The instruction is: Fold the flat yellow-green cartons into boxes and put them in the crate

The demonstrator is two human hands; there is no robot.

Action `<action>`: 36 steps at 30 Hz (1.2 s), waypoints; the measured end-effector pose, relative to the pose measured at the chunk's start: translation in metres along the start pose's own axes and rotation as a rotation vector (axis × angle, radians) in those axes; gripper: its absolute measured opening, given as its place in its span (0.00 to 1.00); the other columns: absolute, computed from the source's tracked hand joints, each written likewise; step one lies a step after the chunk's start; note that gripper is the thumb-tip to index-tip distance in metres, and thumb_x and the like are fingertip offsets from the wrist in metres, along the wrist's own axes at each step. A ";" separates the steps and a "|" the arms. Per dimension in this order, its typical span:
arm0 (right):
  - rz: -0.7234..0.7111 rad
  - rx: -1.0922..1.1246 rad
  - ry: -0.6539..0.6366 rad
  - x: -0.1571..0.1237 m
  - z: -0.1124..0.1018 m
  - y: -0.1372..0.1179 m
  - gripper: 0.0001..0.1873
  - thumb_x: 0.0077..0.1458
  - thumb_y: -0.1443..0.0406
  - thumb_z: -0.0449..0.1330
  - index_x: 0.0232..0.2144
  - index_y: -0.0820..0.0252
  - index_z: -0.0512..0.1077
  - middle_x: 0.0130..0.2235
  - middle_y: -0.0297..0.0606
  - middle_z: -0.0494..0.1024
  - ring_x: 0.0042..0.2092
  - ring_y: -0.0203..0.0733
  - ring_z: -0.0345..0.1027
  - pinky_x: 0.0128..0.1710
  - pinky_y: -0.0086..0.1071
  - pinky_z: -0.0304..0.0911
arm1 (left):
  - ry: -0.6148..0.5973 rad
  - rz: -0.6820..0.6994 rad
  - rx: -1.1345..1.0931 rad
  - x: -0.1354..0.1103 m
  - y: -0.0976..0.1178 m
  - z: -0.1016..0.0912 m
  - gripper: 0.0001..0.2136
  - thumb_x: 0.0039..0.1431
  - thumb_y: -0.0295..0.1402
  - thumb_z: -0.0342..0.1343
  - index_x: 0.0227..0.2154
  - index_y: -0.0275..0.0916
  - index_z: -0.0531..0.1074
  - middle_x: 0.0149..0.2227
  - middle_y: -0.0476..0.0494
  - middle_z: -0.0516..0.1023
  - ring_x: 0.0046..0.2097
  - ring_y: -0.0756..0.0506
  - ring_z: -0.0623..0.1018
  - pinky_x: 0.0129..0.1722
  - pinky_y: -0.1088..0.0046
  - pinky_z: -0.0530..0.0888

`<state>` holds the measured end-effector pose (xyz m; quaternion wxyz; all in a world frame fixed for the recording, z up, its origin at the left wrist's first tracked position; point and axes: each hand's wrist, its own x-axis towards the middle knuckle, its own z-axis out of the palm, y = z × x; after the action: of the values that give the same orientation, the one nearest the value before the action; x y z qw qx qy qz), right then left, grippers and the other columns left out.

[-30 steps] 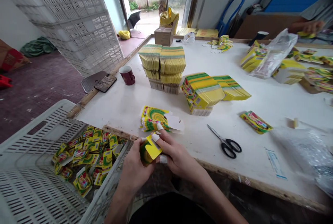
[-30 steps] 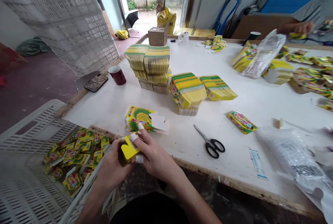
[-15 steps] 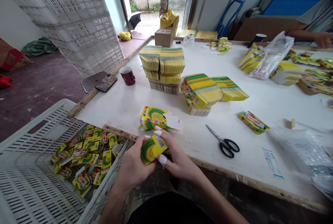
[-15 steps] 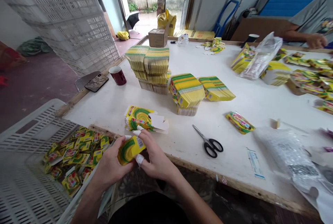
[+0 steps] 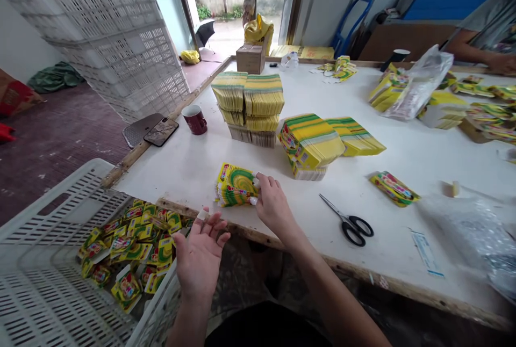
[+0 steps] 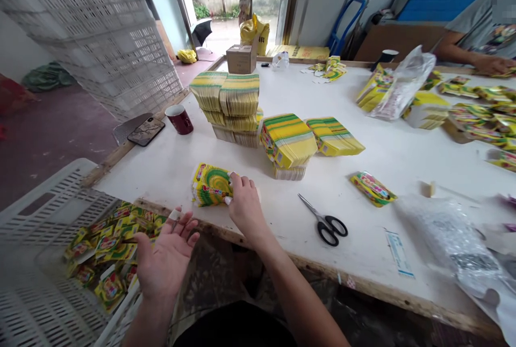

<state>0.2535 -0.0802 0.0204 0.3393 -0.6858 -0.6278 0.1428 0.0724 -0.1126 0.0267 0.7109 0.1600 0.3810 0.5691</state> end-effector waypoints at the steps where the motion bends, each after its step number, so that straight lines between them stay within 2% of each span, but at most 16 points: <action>1: 0.007 0.027 0.021 -0.001 0.000 -0.001 0.29 0.48 0.77 0.55 0.54 0.66 0.60 0.44 0.50 0.71 0.45 0.52 0.63 0.47 0.47 0.64 | 0.006 0.006 0.005 0.000 -0.003 0.000 0.38 0.39 0.61 0.61 0.47 0.36 0.73 0.44 0.37 0.76 0.40 0.44 0.77 0.33 0.71 0.78; 3: 0.019 0.158 0.070 -0.006 -0.003 -0.006 0.31 0.48 0.76 0.56 0.55 0.62 0.55 0.43 0.45 0.69 0.41 0.46 0.64 0.43 0.41 0.65 | 0.000 0.031 0.013 -0.002 -0.010 0.002 0.39 0.38 0.62 0.61 0.47 0.37 0.73 0.46 0.37 0.76 0.43 0.42 0.77 0.37 0.69 0.78; 5: 0.021 0.350 0.060 -0.016 -0.007 -0.015 0.34 0.48 0.75 0.58 0.56 0.58 0.53 0.39 0.38 0.68 0.36 0.40 0.63 0.37 0.35 0.65 | -0.028 0.096 0.004 -0.003 -0.015 0.006 0.39 0.38 0.63 0.60 0.48 0.38 0.73 0.50 0.37 0.74 0.49 0.40 0.75 0.44 0.65 0.77; 7: 0.009 0.543 -0.078 -0.029 -0.010 -0.028 0.35 0.46 0.75 0.59 0.56 0.56 0.53 0.36 0.33 0.66 0.32 0.37 0.62 0.32 0.30 0.62 | -0.049 0.206 -0.010 -0.005 -0.018 0.013 0.37 0.37 0.64 0.60 0.45 0.40 0.73 0.49 0.39 0.74 0.51 0.39 0.73 0.47 0.63 0.75; 9: 0.000 0.761 -0.306 -0.045 -0.009 -0.041 0.36 0.46 0.75 0.60 0.56 0.54 0.54 0.37 0.32 0.65 0.31 0.34 0.61 0.30 0.28 0.60 | -0.026 0.318 -0.022 -0.006 -0.016 0.020 0.35 0.37 0.65 0.59 0.41 0.41 0.74 0.44 0.42 0.76 0.49 0.38 0.74 0.46 0.63 0.75; 11: 0.013 0.990 -0.487 -0.061 -0.006 -0.053 0.36 0.46 0.72 0.63 0.56 0.53 0.55 0.38 0.32 0.66 0.34 0.34 0.63 0.32 0.28 0.61 | 0.005 0.391 -0.037 -0.005 -0.012 0.028 0.33 0.39 0.66 0.56 0.37 0.40 0.74 0.38 0.42 0.77 0.46 0.38 0.76 0.43 0.63 0.76; 12: 0.026 1.071 -0.532 -0.068 -0.003 -0.057 0.36 0.46 0.70 0.65 0.56 0.53 0.56 0.39 0.33 0.67 0.36 0.35 0.63 0.35 0.29 0.61 | 0.017 0.411 -0.042 -0.005 -0.009 0.030 0.33 0.40 0.66 0.55 0.36 0.40 0.73 0.36 0.43 0.76 0.45 0.38 0.76 0.43 0.63 0.76; 14: 0.058 1.134 -0.535 -0.077 0.002 -0.061 0.36 0.45 0.66 0.68 0.55 0.54 0.59 0.39 0.32 0.68 0.38 0.37 0.62 0.37 0.30 0.60 | 0.030 0.417 -0.034 -0.003 -0.008 0.032 0.33 0.39 0.66 0.56 0.34 0.39 0.72 0.34 0.44 0.75 0.43 0.40 0.76 0.42 0.64 0.76; 19: 0.171 1.034 -0.403 -0.075 0.005 -0.052 0.23 0.46 0.62 0.68 0.45 0.57 0.68 0.29 0.27 0.64 0.30 0.33 0.56 0.29 0.26 0.54 | 0.021 0.307 0.157 -0.003 -0.017 0.009 0.35 0.31 0.65 0.62 0.35 0.40 0.72 0.34 0.45 0.76 0.41 0.41 0.77 0.39 0.68 0.76; 22: 0.119 0.968 -0.343 -0.068 -0.003 -0.043 0.16 0.52 0.60 0.64 0.43 0.58 0.70 0.31 0.31 0.69 0.32 0.35 0.61 0.32 0.28 0.58 | -0.020 0.312 0.308 -0.004 -0.021 -0.006 0.25 0.36 0.47 0.71 0.37 0.40 0.74 0.36 0.47 0.79 0.38 0.45 0.78 0.37 0.73 0.76; 24: 0.074 0.882 -0.301 -0.064 -0.009 -0.038 0.11 0.56 0.61 0.60 0.41 0.59 0.73 0.33 0.34 0.74 0.34 0.38 0.66 0.34 0.29 0.61 | 0.004 0.339 0.356 -0.004 -0.019 -0.009 0.17 0.41 0.37 0.71 0.35 0.40 0.76 0.34 0.49 0.80 0.36 0.48 0.78 0.38 0.76 0.75; 27: -0.029 0.764 -0.257 -0.059 -0.020 -0.033 0.09 0.59 0.65 0.57 0.39 0.58 0.76 0.34 0.36 0.78 0.36 0.40 0.70 0.37 0.31 0.65 | 0.032 0.340 0.360 -0.004 -0.010 -0.007 0.12 0.43 0.36 0.70 0.31 0.39 0.77 0.31 0.49 0.81 0.34 0.48 0.79 0.38 0.74 0.76; 29: -0.124 0.642 -0.233 -0.056 -0.030 -0.029 0.11 0.59 0.68 0.56 0.41 0.56 0.77 0.35 0.37 0.78 0.37 0.41 0.71 0.38 0.32 0.66 | -0.030 0.329 0.351 -0.004 0.002 -0.006 0.17 0.42 0.43 0.70 0.34 0.39 0.78 0.34 0.45 0.82 0.36 0.44 0.80 0.39 0.70 0.77; 32: -0.268 0.342 -0.226 -0.052 -0.044 -0.024 0.17 0.58 0.74 0.53 0.42 0.53 0.77 0.36 0.38 0.77 0.39 0.42 0.69 0.40 0.35 0.66 | -0.196 0.326 0.450 -0.004 0.026 -0.008 0.35 0.40 0.57 0.65 0.48 0.38 0.75 0.47 0.35 0.80 0.47 0.37 0.79 0.47 0.63 0.75; 34: -0.357 0.148 -0.248 -0.052 -0.049 -0.024 0.19 0.56 0.77 0.54 0.40 0.50 0.78 0.36 0.37 0.77 0.40 0.44 0.67 0.47 0.42 0.63 | -0.298 0.291 0.633 -0.005 0.038 -0.009 0.39 0.38 0.56 0.66 0.53 0.37 0.72 0.52 0.31 0.76 0.54 0.33 0.75 0.53 0.60 0.72; 36: -0.443 0.058 -0.270 -0.054 -0.049 -0.027 0.17 0.55 0.76 0.57 0.38 0.48 0.78 0.35 0.34 0.77 0.43 0.44 0.67 0.57 0.51 0.55 | -0.372 0.230 0.876 -0.007 0.042 -0.007 0.38 0.35 0.46 0.72 0.53 0.39 0.72 0.53 0.33 0.76 0.55 0.31 0.73 0.55 0.57 0.70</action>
<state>0.2542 -0.1466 0.0610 0.2949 -0.4962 -0.7981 0.1729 0.0382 -0.1079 0.0521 0.5653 0.5840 0.4308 0.3920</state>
